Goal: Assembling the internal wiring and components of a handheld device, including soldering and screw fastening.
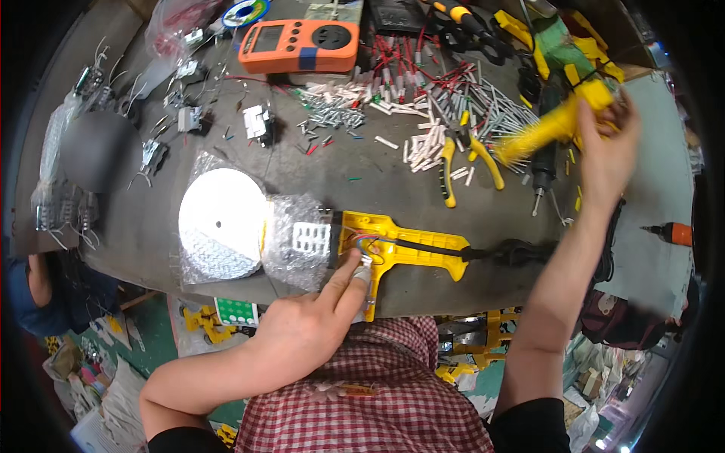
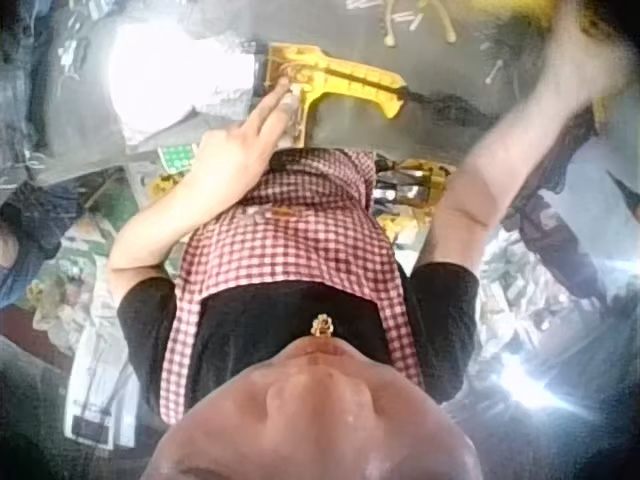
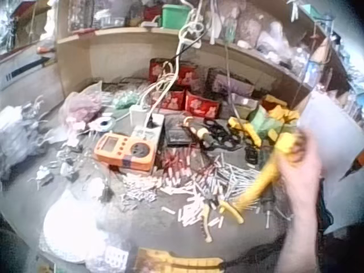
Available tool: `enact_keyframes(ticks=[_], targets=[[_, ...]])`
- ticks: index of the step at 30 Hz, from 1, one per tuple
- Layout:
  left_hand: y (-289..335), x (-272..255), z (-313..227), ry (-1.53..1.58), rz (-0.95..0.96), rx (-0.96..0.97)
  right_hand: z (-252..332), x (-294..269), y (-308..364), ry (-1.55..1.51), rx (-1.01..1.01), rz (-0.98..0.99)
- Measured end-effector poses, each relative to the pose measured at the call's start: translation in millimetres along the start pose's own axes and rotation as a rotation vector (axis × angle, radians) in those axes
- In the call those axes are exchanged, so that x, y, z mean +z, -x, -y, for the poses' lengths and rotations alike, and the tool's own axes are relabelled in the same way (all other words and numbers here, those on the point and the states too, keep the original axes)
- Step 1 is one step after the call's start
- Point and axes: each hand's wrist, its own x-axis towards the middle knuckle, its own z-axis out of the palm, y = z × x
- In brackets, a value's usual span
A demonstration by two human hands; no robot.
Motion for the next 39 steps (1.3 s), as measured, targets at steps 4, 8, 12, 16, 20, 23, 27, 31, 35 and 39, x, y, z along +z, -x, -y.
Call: enact_keyframes(ticks=[4,8,12,16,20,23,27,31,35,39], targets=[[-2,1,1,0.018,-0.023,0.008,44,-11,57,0.100,-0.799,0.443],[-3,4,1,0.027,-0.039,-0.002,43,3,93,-0.040,-0.762,0.819],[0,9,2,0.019,-0.094,0.008,22,-16,102,0.245,-0.304,0.530],[1,9,2,0.077,-0.076,0.004,-22,-3,106,0.185,-0.216,0.634],[5,17,4,0.147,-0.116,-0.055,-3,-22,107,-0.559,0.527,0.714],[4,17,2,0.170,-0.134,-0.057,20,-40,133,-1.025,0.439,0.831],[8,23,3,0.188,-0.145,-0.056,31,-33,142,-0.991,0.579,0.769],[8,27,6,0.226,-0.211,-0.074,32,-28,145,-0.840,0.408,0.925],[5,19,9,0.307,-0.141,-0.042,53,-24,167,-0.484,0.055,0.928],[15,29,17,0.371,-0.099,-0.011,73,-7,176,-0.254,-0.220,0.832]])
